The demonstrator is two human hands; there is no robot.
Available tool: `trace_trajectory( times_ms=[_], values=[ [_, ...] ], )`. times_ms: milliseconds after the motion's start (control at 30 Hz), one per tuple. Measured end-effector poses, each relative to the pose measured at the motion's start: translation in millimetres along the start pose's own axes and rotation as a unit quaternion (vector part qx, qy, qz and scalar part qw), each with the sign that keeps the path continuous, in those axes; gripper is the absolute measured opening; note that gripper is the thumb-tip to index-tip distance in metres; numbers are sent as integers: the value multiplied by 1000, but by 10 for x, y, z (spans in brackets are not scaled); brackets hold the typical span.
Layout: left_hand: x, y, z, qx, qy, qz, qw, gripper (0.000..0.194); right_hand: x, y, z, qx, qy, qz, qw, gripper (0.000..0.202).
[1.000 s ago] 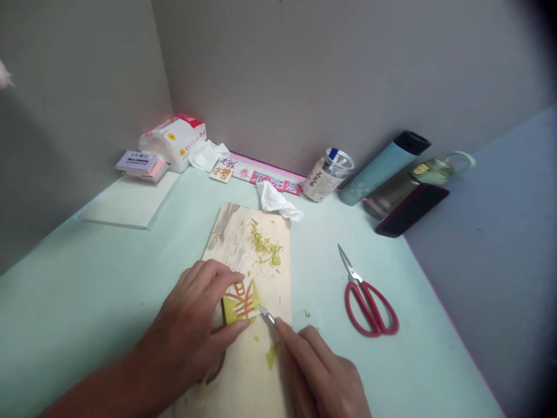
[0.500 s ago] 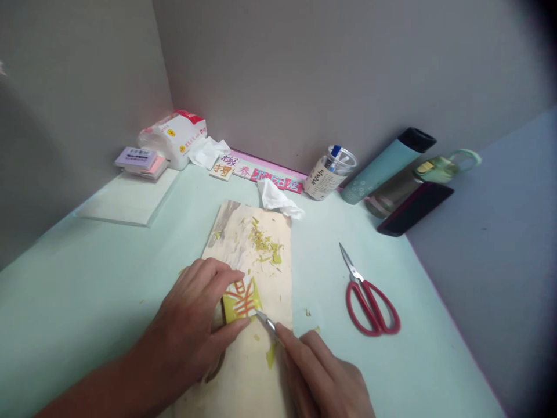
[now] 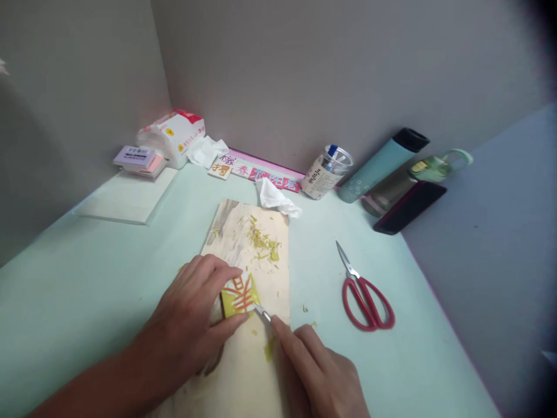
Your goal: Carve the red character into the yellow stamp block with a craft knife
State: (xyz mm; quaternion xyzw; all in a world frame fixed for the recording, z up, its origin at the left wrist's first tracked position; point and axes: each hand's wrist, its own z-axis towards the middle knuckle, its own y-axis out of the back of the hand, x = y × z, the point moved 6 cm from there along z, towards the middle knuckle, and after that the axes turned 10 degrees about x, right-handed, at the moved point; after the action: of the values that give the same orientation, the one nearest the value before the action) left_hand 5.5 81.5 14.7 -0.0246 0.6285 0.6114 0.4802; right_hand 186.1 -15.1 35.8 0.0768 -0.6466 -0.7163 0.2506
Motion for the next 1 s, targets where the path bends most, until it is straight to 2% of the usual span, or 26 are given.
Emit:
trace_trajectory(
  times_ms=[133,300,500,633,833,1000],
  values=[
    [-5,-12,7,0,3,2,1000,38,23,12,38,2,7,-3,1000,42],
    [-15,-13,7,1,1,9,1000,36,11,-8,72,-31,12,-18,999,38],
    [6,-24,3,0,1,2,1000,35,-66,16,62,-43,-6,81,996,38],
    [16,-37,1,-1,4,-2,1000,35,-78,57,39,-29,0,125,992,40],
    [20,-40,-20,-7,1,-2,1000,35,-55,123,82,-17,6,90,996,32],
    [14,-35,-13,-6,-2,2,1000,34,66,208,147,-26,33,-34,999,37]
  ],
)
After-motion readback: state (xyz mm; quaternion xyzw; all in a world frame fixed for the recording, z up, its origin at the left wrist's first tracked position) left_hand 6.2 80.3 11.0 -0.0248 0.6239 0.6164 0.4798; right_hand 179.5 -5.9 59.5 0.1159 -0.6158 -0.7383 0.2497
